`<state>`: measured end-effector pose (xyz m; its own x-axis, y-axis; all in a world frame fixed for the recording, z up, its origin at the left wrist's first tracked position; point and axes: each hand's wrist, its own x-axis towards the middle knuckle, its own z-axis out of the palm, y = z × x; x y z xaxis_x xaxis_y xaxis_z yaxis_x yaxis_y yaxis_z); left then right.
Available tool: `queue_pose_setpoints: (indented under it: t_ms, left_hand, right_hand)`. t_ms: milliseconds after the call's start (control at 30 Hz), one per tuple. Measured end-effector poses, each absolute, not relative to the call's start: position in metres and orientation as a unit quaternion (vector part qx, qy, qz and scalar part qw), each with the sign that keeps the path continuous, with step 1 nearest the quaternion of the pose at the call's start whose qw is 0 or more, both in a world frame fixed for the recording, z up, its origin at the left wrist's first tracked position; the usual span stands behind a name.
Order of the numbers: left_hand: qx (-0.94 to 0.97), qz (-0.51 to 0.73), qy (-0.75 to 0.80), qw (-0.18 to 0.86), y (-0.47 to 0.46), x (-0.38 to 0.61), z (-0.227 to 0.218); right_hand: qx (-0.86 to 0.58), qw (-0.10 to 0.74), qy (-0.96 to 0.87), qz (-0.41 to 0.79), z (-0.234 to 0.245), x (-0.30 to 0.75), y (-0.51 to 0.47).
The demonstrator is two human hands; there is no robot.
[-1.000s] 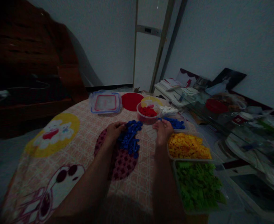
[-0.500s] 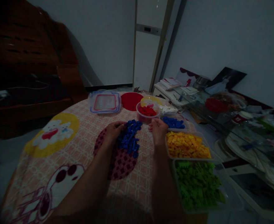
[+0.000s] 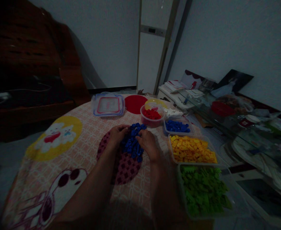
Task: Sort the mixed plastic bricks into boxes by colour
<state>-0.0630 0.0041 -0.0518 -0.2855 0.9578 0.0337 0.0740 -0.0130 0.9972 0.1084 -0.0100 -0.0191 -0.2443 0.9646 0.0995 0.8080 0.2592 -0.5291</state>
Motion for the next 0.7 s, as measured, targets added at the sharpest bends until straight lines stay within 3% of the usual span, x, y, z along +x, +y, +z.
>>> queue_pose_setpoints:
  t_ms: [167, 433, 700]
  left_hand:
    - [0.443, 0.558, 0.572, 0.406, 0.005, -0.063, -0.054]
    - [0.438, 0.561, 0.573, 0.406, 0.006, -0.062, -0.058]
    - [0.429, 0.557, 0.582, 0.409, 0.002, -0.061, -0.051]
  right_hand:
    - [-0.587, 0.212, -0.745, 0.235, -0.016, 0.114, -0.008]
    - [-0.606, 0.339, -0.572, 0.437, -0.014, 0.122, -0.007]
    - [-0.613, 0.47, -0.488, 0.406, -0.009, 0.145, 0.001]
